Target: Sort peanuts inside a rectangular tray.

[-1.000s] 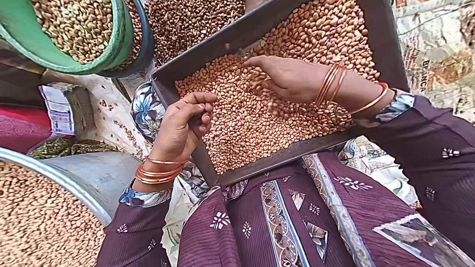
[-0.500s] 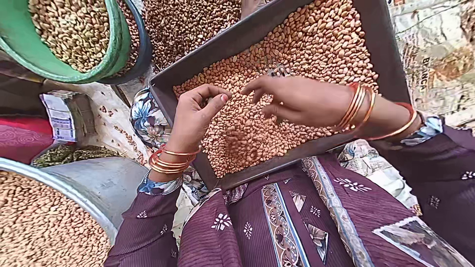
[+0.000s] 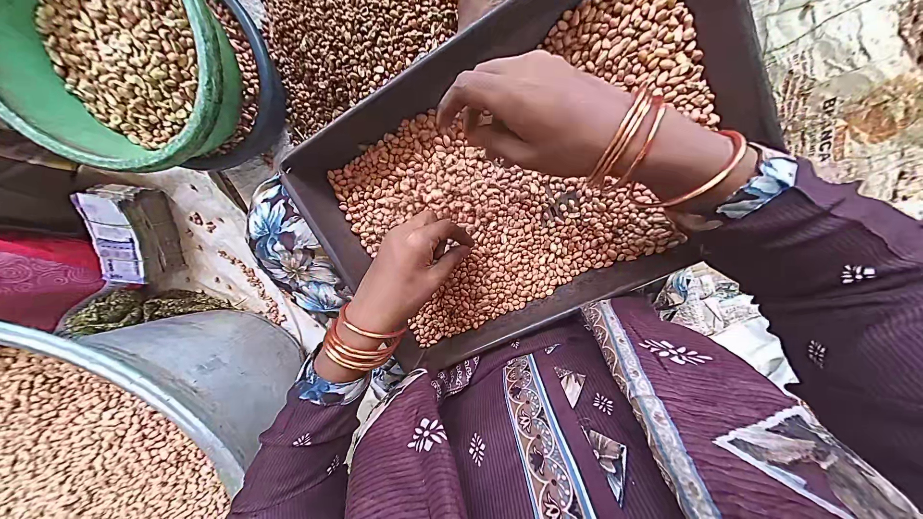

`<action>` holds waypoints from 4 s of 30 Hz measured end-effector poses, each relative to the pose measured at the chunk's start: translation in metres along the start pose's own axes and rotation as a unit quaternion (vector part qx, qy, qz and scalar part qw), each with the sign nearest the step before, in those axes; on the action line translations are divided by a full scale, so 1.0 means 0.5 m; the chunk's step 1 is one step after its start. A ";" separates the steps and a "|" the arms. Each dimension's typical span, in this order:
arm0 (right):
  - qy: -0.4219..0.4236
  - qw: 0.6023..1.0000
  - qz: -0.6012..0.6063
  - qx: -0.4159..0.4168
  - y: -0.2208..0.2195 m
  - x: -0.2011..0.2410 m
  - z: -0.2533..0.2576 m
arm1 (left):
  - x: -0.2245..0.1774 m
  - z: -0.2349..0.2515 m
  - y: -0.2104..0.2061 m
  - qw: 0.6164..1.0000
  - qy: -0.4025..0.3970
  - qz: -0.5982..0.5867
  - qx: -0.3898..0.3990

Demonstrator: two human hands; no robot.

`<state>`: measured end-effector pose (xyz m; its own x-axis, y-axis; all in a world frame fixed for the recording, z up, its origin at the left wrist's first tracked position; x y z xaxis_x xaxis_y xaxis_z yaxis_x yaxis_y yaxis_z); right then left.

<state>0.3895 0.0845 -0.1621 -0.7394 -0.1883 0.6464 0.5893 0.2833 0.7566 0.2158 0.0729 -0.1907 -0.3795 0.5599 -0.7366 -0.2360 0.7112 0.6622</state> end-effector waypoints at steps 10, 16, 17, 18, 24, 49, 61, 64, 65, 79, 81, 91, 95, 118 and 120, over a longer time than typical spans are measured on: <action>0.063 0.992 0.028 0.102 -0.114 0.036 -0.157 | 0.008 -0.002 -0.010 0.998 -0.020 0.051 -0.002; 0.099 0.992 -0.014 0.083 -0.176 0.070 -0.164 | 0.018 -0.011 0.027 0.995 0.004 0.096 -0.029; 0.098 0.992 -0.020 0.081 -0.177 0.070 -0.162 | 0.023 -0.019 0.037 0.994 0.011 0.102 -0.035; 0.097 0.992 -0.022 0.080 -0.178 0.068 -0.162 | 0.027 -0.027 0.045 0.993 0.019 0.107 -0.039; 0.078 0.991 -0.044 0.100 -0.187 0.063 -0.161 | 0.050 -0.063 0.038 0.992 0.027 0.119 -0.028; 0.030 0.989 -0.025 0.144 -0.088 -0.003 -0.151 | 0.010 -0.018 -0.044 0.975 -0.066 0.210 -0.036; -0.031 0.985 -0.038 0.169 -0.140 -0.009 -0.193 | 0.090 -0.036 0.041 0.920 0.077 -0.380 -0.056; -0.026 0.981 -0.051 0.187 -0.144 -0.005 -0.184 | 0.071 -0.078 0.076 0.994 0.067 -0.057 -0.064; -0.019 0.980 -0.054 0.189 -0.147 -0.005 -0.182 | 0.060 -0.088 0.074 0.996 0.049 0.028 -0.064; 0.076 0.980 0.083 0.161 -0.170 0.095 -0.110 | 0.058 -0.090 0.066 0.995 0.011 -0.046 -0.087; 0.097 0.978 0.093 0.163 -0.186 0.119 -0.097 | 0.063 -0.102 0.071 0.979 0.030 -0.191 -0.065; 0.153 0.970 -0.025 0.189 -0.235 0.175 -0.094 | -0.004 -0.167 -0.061 0.983 -0.125 0.128 0.049; 0.112 0.964 -0.059 0.232 -0.240 0.178 -0.086 | -0.006 -0.169 -0.064 0.979 -0.133 0.155 0.019; 0.069 0.982 -0.011 0.173 -0.268 0.151 0.062 | 0.088 -0.094 0.112 0.953 0.142 0.268 -0.009; 0.066 0.983 0.005 0.172 -0.263 0.148 0.063 | 0.075 -0.099 0.096 0.948 0.148 0.279 0.039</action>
<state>0.2472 0.0631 -0.2168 -0.6721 -0.2983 0.6777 0.4345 0.5822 0.6872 0.1461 0.1071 -0.1797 -0.6629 0.7226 -0.1961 0.1381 0.3754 0.9165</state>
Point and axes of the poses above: each hand's wrist, its own z-axis towards the middle knuckle, its own y-axis out of the back of the hand, x = y × z, the point moved 7 cm from there along z, towards the middle knuckle, and after that the axes turned 1 degree about z, right-handed, at the moved point
